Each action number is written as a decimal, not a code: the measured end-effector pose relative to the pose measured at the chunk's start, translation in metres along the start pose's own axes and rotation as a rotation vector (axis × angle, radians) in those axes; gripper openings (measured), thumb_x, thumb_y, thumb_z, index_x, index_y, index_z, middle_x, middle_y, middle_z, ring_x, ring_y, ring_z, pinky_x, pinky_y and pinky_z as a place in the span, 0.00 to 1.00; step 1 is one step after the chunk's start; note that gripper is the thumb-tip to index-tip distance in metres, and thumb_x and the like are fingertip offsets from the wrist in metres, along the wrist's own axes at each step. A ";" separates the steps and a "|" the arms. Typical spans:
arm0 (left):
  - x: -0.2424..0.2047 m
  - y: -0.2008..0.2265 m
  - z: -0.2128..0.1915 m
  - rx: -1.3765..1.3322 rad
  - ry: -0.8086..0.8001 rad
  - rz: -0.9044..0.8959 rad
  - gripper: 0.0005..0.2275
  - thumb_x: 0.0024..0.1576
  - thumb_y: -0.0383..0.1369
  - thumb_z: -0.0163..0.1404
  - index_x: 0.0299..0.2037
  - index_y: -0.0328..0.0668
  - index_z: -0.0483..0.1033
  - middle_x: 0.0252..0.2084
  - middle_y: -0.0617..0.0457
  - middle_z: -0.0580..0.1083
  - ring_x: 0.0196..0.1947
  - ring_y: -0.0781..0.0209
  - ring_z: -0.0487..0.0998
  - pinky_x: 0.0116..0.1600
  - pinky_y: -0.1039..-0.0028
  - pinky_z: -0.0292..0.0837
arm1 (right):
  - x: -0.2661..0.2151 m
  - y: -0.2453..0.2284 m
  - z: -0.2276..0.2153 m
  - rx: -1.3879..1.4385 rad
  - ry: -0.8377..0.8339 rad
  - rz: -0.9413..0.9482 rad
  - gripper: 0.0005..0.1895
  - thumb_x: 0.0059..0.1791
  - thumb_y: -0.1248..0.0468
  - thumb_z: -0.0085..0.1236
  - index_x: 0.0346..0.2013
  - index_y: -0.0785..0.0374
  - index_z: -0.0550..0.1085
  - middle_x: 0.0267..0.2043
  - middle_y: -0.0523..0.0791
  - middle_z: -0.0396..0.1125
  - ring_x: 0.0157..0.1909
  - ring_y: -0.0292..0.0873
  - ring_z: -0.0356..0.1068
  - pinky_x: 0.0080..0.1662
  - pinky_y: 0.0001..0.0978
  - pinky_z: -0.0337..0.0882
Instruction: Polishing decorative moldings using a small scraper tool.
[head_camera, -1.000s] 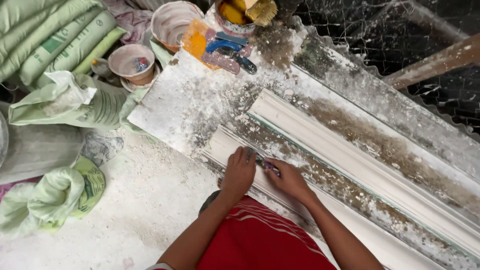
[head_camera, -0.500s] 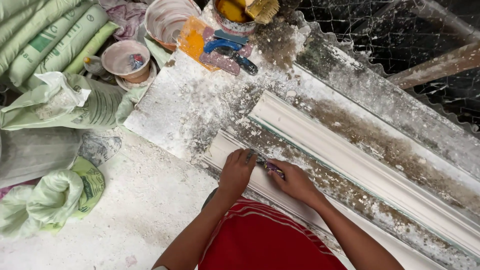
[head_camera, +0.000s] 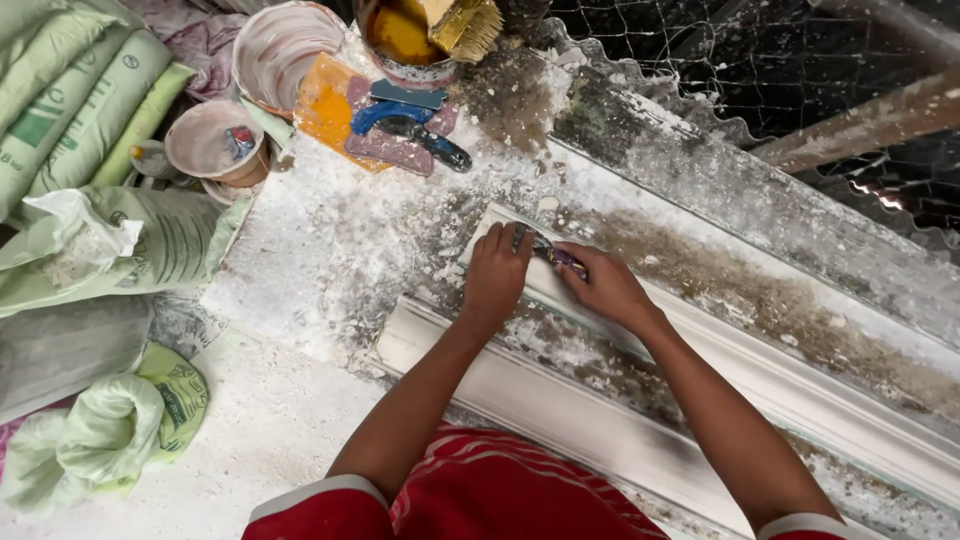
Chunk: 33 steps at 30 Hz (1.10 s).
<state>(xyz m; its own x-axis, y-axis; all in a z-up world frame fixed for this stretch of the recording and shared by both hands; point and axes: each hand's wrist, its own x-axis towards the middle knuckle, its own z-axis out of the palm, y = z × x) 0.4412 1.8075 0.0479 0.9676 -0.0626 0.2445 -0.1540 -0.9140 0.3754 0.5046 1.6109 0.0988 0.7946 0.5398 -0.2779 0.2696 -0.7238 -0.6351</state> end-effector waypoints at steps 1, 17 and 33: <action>0.002 0.003 -0.001 0.001 -0.002 -0.008 0.19 0.54 0.25 0.50 0.57 0.33 0.74 0.57 0.37 0.72 0.61 0.39 0.71 0.61 0.56 0.68 | 0.001 0.007 -0.002 0.000 -0.008 -0.002 0.23 0.52 0.55 0.54 0.60 0.58 0.74 0.52 0.53 0.75 0.47 0.56 0.76 0.49 0.45 0.74; 0.020 -0.004 -0.009 0.057 -0.093 -0.102 0.16 0.52 0.23 0.54 0.51 0.34 0.75 0.53 0.38 0.75 0.54 0.42 0.75 0.54 0.55 0.76 | 0.043 -0.031 -0.042 -0.074 -0.318 0.111 0.23 0.53 0.55 0.53 0.63 0.53 0.72 0.51 0.50 0.76 0.41 0.50 0.79 0.51 0.44 0.76; 0.015 -0.026 -0.004 0.152 -0.032 -0.141 0.19 0.47 0.21 0.56 0.51 0.33 0.75 0.53 0.37 0.76 0.55 0.40 0.76 0.57 0.58 0.76 | 0.061 -0.040 -0.025 -0.032 -0.305 0.066 0.22 0.54 0.53 0.53 0.62 0.52 0.73 0.41 0.49 0.78 0.35 0.49 0.78 0.42 0.44 0.77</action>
<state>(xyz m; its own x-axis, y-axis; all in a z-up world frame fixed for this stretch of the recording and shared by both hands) 0.4591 1.8321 0.0458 0.9838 0.0598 0.1692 0.0131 -0.9644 0.2642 0.5563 1.6622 0.1253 0.6124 0.5916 -0.5243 0.2439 -0.7723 -0.5865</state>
